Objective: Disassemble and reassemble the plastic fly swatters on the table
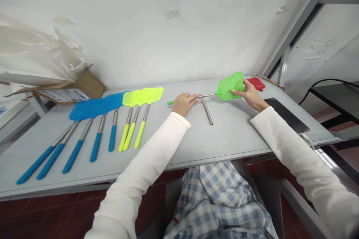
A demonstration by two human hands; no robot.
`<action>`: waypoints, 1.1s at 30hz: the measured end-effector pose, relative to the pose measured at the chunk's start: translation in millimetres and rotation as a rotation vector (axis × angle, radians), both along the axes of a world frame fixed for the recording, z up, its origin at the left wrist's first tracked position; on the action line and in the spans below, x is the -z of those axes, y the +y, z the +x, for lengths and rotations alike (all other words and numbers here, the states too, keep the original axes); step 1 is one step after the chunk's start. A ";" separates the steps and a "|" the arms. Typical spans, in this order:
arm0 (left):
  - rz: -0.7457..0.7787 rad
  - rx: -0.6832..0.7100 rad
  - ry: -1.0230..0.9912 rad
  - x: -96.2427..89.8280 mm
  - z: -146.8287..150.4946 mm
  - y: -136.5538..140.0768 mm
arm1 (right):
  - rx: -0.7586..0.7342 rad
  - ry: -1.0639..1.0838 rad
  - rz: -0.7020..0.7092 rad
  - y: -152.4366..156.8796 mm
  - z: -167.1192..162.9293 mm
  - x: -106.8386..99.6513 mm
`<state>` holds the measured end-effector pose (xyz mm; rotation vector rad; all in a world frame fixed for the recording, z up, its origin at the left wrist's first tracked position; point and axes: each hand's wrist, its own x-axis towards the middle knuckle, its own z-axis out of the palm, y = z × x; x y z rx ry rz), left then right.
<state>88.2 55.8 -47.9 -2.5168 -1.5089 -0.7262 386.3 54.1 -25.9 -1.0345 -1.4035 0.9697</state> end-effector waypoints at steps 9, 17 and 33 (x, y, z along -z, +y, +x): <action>-0.019 0.021 0.059 -1.1 -8.9 2.5 | -0.106 0.024 -0.102 1.5 -2.7 13.5; -0.040 -0.027 0.024 -5.6 -7.4 -5.8 | -0.102 0.023 -0.122 -1.4 -6.1 15.2; -0.100 -0.080 0.080 -25.3 2.0 -29.9 | -0.155 0.027 -0.169 -6.3 -12.3 15.3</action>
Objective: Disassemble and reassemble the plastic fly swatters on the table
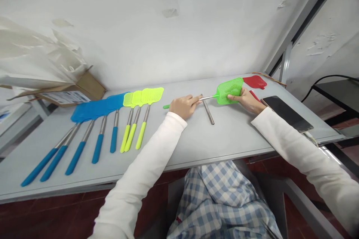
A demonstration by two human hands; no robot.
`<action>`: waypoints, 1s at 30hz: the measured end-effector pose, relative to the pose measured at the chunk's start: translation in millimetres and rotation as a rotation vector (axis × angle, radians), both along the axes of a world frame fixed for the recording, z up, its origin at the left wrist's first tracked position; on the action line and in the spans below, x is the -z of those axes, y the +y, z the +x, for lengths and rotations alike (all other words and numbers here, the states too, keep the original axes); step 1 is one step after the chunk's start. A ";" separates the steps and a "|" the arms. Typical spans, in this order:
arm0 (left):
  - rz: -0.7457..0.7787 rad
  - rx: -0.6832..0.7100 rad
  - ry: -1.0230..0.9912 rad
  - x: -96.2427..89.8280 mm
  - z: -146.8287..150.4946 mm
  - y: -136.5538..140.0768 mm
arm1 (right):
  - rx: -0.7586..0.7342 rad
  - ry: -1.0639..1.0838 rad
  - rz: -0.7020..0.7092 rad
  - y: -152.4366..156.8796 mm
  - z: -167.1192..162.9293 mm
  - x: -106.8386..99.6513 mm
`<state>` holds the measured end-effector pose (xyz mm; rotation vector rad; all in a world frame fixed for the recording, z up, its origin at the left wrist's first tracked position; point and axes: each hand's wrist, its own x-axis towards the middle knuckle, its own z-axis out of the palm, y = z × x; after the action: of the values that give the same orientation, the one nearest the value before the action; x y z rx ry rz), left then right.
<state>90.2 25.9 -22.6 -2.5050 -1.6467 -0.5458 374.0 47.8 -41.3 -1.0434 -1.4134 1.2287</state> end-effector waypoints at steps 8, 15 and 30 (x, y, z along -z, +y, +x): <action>-0.007 -0.017 -0.033 -5.9 -2.3 2.0 | -0.026 -0.060 0.035 -1.0 -7.3 -1.7; -0.024 -0.129 -0.172 -3.7 -2.8 3.2 | 0.125 -0.119 0.093 8.0 -7.4 3.8; -0.332 -0.446 -1.130 17.3 -66.2 -26.8 | 0.509 -1.069 0.420 9.2 1.1 11.0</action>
<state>24.0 -0.9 -39.9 -1.8874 -2.6855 -1.9721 375.2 57.0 -52.3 -1.7010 -1.8689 -0.0906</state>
